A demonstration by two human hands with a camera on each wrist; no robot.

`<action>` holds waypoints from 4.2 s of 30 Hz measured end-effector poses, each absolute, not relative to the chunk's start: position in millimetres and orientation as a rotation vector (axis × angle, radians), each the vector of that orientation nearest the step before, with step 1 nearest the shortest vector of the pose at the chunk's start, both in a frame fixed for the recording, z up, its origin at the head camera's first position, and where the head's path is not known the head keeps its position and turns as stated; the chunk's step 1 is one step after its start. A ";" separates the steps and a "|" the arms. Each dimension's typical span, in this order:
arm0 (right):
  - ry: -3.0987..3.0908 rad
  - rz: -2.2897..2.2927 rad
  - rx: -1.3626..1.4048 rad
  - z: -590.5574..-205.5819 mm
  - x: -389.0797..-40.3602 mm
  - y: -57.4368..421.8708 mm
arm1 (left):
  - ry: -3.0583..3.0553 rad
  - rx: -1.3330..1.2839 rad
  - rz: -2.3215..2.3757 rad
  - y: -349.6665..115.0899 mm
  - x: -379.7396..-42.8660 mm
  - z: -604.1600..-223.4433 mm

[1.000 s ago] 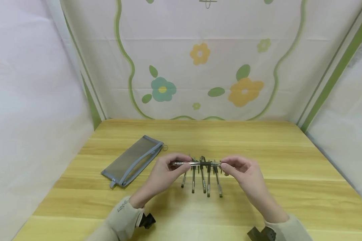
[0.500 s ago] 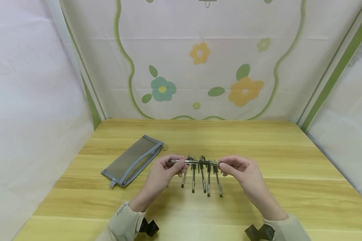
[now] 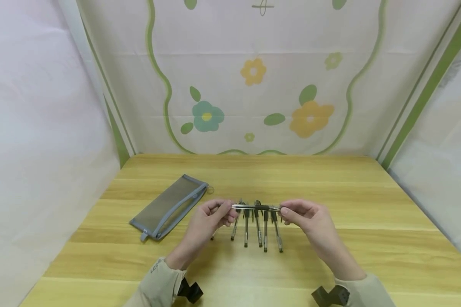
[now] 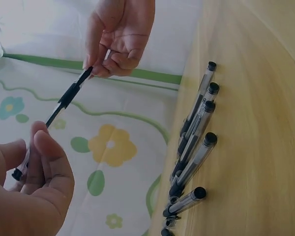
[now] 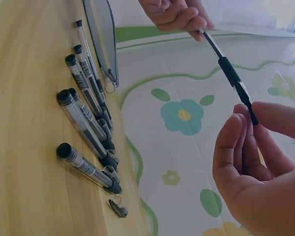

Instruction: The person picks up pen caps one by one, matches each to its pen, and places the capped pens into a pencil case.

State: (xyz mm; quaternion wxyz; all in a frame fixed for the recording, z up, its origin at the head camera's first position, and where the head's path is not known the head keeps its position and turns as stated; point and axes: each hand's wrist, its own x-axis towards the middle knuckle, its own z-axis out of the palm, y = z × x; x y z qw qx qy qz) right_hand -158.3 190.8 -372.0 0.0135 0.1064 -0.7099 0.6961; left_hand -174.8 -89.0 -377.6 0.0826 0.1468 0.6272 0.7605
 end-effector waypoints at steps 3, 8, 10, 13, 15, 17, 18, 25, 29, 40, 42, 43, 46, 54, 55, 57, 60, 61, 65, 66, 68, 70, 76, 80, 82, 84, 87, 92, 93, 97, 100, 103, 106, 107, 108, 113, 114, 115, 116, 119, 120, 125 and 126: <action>-2.205 2.174 0.328 -374.0 -158.6 191.0 | 1.869 0.389 2.298 -89.9 -175.6 -379.5; -2.201 2.177 0.307 -376.5 -158.1 191.4 | 1.844 0.393 2.296 -91.0 -176.3 -381.0; -2.210 2.173 0.294 -377.4 -157.8 191.0 | 1.841 0.391 2.293 -91.5 -175.7 -381.5; -2.225 2.166 0.273 -378.6 -157.4 189.9 | 1.835 0.380 2.297 -92.0 -174.7 -382.8; -2.230 2.160 0.257 -379.7 -157.3 189.1 | 1.833 0.376 2.299 -91.7 -174.8 -384.6; -2.235 2.146 0.240 -381.1 -157.4 188.7 | 1.836 0.377 2.301 -91.0 -175.1 -386.3; -2.235 2.140 0.227 -381.9 -157.7 188.5 | 1.839 0.379 2.302 -90.6 -175.3 -387.2; -2.242 2.121 0.181 -383.9 -162.6 184.3 | 1.865 0.355 2.343 -87.8 -180.0 -390.5; -2.230 2.118 0.167 -382.9 -164.2 183.2 | 1.866 0.355 2.352 -86.2 -181.6 -390.0; -2.241 2.128 0.185 -385.1 -167.4 186.8 | 1.900 0.354 2.341 -86.9 -179.3 -387.8; -2.250 2.133 0.183 -384.9 -167.4 186.9 | 1.911 0.354 2.334 -87.4 -178.7 -387.7; -2.250 2.140 0.180 -384.8 -167.3 187.0 | 1.913 0.356 2.334 -87.6 -178.3 -387.4; -2.243 2.175 0.175 -384.6 -166.8 187.4 | 1.919 0.374 2.334 -87.9 -177.1 -386.6; -2.237 2.202 0.164 -384.7 -164.8 186.2 | 1.932 0.395 2.315 -88.8 -176.3 -386.7; -2.245 2.194 0.169 -384.9 -164.5 186.2 | 1.929 0.397 2.316 -88.7 -176.1 -386.5; -2.246 2.194 0.159 -385.3 -164.3 186.1 | 1.926 0.397 2.317 -88.7 -176.1 -386.6; -2.260 2.182 0.157 -386.5 -164.8 187.4 | 1.926 0.397 2.315 -88.2 -176.1 -386.8; -2.271 2.171 0.155 -386.7 -165.2 188.4 | 1.929 0.399 2.308 -87.8 -176.3 -386.9; -2.375 2.087 0.162 -385.8 -173.9 195.7 | 1.957 0.446 2.254 -85.7 -177.6 -387.2; -2.416 2.056 0.175 -385.3 -179.3 197.7 | 1.957 0.463 2.242 -85.6 -178.0 -387.1; -2.497 2.001 0.217 -383.4 -193.3 201.0 | 1.922 0.499 2.221 -87.1 -178.8 -387.8; -2.574 1.955 0.283 -381.6 -212.6 202.3 | 1.873 0.535 2.186 -91.7 -180.1 -388.4; -2.675 2.032 0.483 -376.8 -266.3 181.9 | 2.038 0.617 1.949 -119.5 -185.7 -389.8; -2.677 2.097 0.567 -379.7 -287.9 150.4 | 2.271 0.474 1.867 -140.3 -186.3 -392.2; -2.695 2.087 0.563 -383.2 -296.2 137.6 | 2.303 0.354 1.878 -148.0 -187.6 -394.6; -2.724 2.073 0.548 -386.3 -303.2 129.2 | 2.277 0.241 1.916 -153.0 -189.9 -396.9; -2.773 2.039 0.525 -391.0 -312.1 121.9 | 2.209 0.123 1.956 -157.1 -194.5 -401.6; -2.838 1.942 0.589 -393.1 -318.9 113.4 | 2.152 0.049 1.953 -161.8 -200.5 -407.5; -2.850 1.904 0.605 -393.3 -320.0 111.7 | 2.146 0.031 1.946 -162.6 -201.1 -408.3; -2.897 1.780 0.606 -394.9 -321.4 108.0 | 2.134 -0.017 1.903 -161.2 -202.4 -409.1; -2.909 1.776 0.572 -398.1 -323.5 105.3 | 2.181 -0.015 1.854 -158.2 -203.3 -410.1; -2.912 1.770 0.544 -400.9 -326.2 102.1 | 2.227 -0.014 1.813 -154.8 -204.4 -411.0; -2.945 1.641 0.549 -402.3 -327.8 98.4 | 2.238 -0.041 1.787 -151.6 -205.9 -410.6; -2.954 1.597 0.556 -402.5 -328.2 97.0 | 2.240 -0.046 1.778 -151.2 -206.5 -410.7; -2.960 1.553 0.565 -402.8 -328.6 95.7 | 2.244 -0.050 1.766 -150.8 -207.0 -410.7; -2.954 1.518 0.619 -407.2 -330.0 87.8 | 2.236 -0.059 1.761 -154.5 -203.9 -412.5; -2.948 1.535 0.635 -408.3 -330.6 86.6 | 2.238 -0.058 1.763 -155.8 -202.9 -412.7; -2.944 1.557 0.645 -409.8 -331.6 85.8 | 2.247 -0.054 1.762 -157.1 -201.8 -412.8; -2.941 1.565 0.660 -410.9 -332.3 85.6 | 2.280 -0.044 1.747 -158.2 -200.8 -412.9; -2.924 1.578 0.712 -413.2 -335.2 88.8 | 2.473 0.043 1.666 -160.5 -198.5 -411.2; -2.917 1.579 0.736 -413.2 -335.9 91.1 | 2.547 0.083 1.635 -160.1 -198.4 -410.2; -2.875 1.597 0.900 -407.5 -335.2 108.0 | 2.669 0.265 1.669 -152.7 -200.6 -406.5; -2.863 1.599 0.941 -406.1 -334.5 111.9 | 2.643 0.281 1.697 -150.6 -201.3 -406.3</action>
